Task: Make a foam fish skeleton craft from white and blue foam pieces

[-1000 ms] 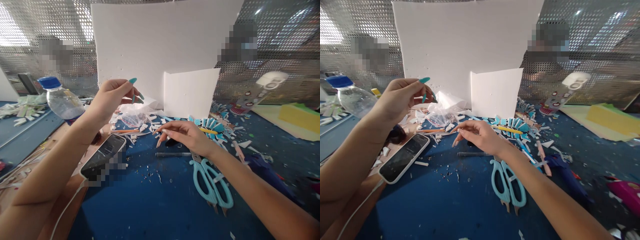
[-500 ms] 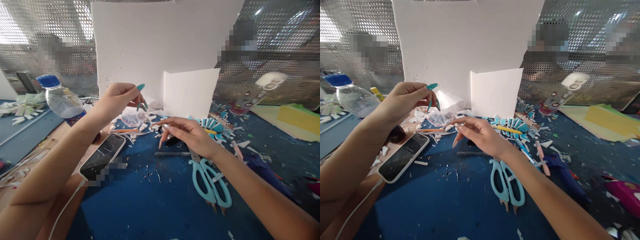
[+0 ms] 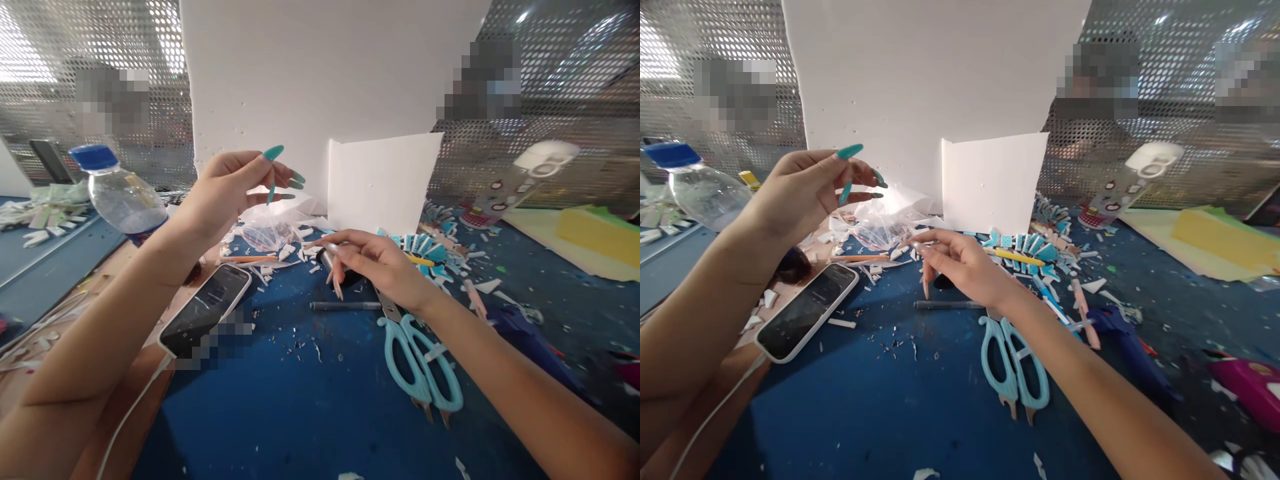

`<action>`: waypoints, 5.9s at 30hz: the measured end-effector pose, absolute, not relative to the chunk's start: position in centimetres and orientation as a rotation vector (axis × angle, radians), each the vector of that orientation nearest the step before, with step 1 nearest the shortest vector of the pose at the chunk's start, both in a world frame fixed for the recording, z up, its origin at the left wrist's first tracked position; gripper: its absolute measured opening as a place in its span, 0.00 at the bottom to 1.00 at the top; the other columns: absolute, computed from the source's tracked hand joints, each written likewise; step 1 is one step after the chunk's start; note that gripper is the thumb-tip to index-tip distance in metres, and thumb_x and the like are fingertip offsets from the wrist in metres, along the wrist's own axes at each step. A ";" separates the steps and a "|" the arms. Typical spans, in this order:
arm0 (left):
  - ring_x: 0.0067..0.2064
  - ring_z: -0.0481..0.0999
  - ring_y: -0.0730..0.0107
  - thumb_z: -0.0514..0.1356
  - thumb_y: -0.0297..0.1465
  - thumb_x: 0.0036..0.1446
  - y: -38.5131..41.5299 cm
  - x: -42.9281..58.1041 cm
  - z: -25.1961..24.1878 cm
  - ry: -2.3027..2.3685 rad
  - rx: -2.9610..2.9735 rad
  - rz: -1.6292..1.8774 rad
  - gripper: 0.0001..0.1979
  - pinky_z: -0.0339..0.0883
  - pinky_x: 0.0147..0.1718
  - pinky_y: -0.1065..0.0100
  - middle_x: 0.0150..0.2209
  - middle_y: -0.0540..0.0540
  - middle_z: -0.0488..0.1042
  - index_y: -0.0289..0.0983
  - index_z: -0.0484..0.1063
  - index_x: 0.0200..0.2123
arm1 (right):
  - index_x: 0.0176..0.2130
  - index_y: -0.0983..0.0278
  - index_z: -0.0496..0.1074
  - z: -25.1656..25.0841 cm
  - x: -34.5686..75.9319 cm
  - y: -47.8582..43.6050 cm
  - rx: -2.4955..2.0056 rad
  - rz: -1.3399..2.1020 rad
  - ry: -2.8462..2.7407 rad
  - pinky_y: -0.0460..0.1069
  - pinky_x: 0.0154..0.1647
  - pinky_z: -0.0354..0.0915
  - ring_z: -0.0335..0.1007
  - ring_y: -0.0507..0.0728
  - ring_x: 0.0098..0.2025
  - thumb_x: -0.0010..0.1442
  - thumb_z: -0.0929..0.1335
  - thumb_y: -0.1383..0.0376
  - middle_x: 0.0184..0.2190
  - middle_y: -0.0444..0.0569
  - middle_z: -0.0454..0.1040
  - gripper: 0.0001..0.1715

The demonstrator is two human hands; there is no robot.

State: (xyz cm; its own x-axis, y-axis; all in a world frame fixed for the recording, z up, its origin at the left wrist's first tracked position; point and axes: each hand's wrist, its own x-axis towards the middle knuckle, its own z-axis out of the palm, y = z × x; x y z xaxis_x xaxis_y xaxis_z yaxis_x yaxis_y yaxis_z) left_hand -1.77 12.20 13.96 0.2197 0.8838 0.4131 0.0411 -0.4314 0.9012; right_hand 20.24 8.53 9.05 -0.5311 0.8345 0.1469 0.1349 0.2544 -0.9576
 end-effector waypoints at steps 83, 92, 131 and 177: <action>0.29 0.73 0.74 0.52 0.31 0.61 10.7 -0.7 13.3 0.514 2.480 0.510 0.11 0.64 0.27 0.70 0.30 0.46 0.78 0.40 0.75 0.35 | 0.55 0.59 0.63 7.6 20.3 9.6 -0.777 1.516 -1.630 0.51 0.35 0.72 0.64 0.45 0.20 0.58 0.65 0.64 0.59 0.51 0.62 0.25; 0.39 0.70 0.70 0.51 0.26 0.60 11.0 0.0 12.2 0.708 2.680 1.009 0.11 0.63 0.37 0.68 0.38 0.42 0.70 0.36 0.68 0.26 | 0.47 0.61 0.69 7.4 19.0 8.1 -0.853 1.426 -1.911 0.42 0.18 0.67 0.71 0.51 0.28 0.59 0.66 0.60 0.30 0.47 0.73 0.15; 0.21 0.61 0.81 0.53 0.23 0.56 12.0 1.8 9.3 0.785 1.872 0.888 0.11 0.56 0.19 0.74 0.22 0.55 0.60 0.35 0.62 0.44 | 0.31 0.58 0.76 6.9 18.5 9.4 -0.890 1.045 -1.043 0.50 0.39 0.67 0.73 0.53 0.40 0.56 0.68 0.62 0.35 0.46 0.77 0.06; 0.24 0.61 0.77 0.50 0.25 0.56 12.4 1.3 9.0 0.982 2.281 0.827 0.11 0.57 0.24 0.72 0.22 0.53 0.63 0.34 0.62 0.43 | 0.24 0.62 0.68 6.3 18.8 9.4 -0.790 1.505 -1.431 0.47 0.20 0.44 0.41 0.46 0.16 0.56 0.69 0.57 0.13 0.36 0.53 0.14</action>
State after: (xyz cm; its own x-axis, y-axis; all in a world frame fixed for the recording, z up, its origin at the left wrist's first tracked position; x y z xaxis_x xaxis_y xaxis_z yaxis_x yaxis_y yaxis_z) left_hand 1.32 12.42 9.03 0.5512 0.7681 0.3258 0.4517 -0.6031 0.6575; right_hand 18.76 9.40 6.33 -0.4027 0.9067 0.1257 -0.1712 0.0603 -0.9834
